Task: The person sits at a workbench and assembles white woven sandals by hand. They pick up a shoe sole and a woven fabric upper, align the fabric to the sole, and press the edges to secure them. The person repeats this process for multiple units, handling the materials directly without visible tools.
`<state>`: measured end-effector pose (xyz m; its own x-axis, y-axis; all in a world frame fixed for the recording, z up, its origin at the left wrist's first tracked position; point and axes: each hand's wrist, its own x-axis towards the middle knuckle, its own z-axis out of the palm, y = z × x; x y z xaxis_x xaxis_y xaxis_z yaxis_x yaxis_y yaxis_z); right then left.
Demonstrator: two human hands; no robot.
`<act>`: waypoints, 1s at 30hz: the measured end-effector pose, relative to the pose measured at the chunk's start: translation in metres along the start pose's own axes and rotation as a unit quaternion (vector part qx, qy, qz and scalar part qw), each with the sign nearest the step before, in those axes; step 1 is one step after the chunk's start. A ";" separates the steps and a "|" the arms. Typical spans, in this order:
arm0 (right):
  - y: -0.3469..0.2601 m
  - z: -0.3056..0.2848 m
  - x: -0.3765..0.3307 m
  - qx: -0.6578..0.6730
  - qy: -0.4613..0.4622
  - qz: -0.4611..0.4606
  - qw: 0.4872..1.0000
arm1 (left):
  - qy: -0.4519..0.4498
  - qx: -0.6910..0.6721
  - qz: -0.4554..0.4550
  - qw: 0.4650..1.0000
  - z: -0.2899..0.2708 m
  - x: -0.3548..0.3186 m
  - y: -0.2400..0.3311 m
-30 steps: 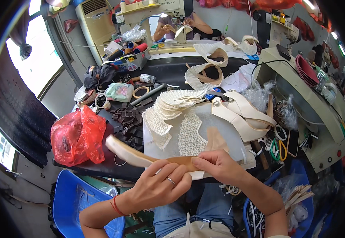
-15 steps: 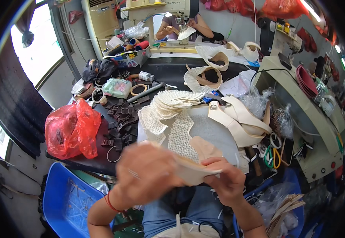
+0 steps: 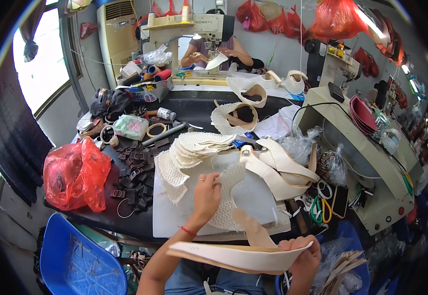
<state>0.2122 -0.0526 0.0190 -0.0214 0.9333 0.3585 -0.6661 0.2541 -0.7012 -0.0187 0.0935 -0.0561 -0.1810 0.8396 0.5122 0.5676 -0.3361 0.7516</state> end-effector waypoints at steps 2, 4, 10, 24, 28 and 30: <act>-0.011 -0.028 0.004 0.048 -0.005 0.024 0.999 | -0.042 -0.200 -0.121 0.971 -0.022 0.003 0.004; -0.018 -0.038 0.007 0.071 0.015 0.048 0.996 | -0.090 -0.359 -0.208 0.906 -0.052 0.009 0.023; 0.010 -0.059 0.035 0.066 -0.096 0.234 0.965 | -0.379 -0.164 -0.066 0.908 -0.134 0.020 0.069; 0.076 0.015 0.063 -0.150 -0.237 0.544 0.791 | -0.190 0.164 0.273 0.929 -0.149 -0.027 0.081; 0.066 0.004 0.055 -0.121 -0.210 0.518 0.820 | -0.215 -0.027 -0.218 0.952 -0.178 -0.089 0.084; 0.068 0.016 0.054 -0.147 -0.235 0.514 0.812 | -0.313 -0.264 -0.333 0.850 -0.167 -0.128 0.064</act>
<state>0.1538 0.0112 0.0000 -0.7814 0.5082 -0.3621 0.0895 -0.4830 -0.8710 -0.0937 -0.1066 -0.0037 0.2360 0.9255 -0.2962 0.0380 0.2958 0.9545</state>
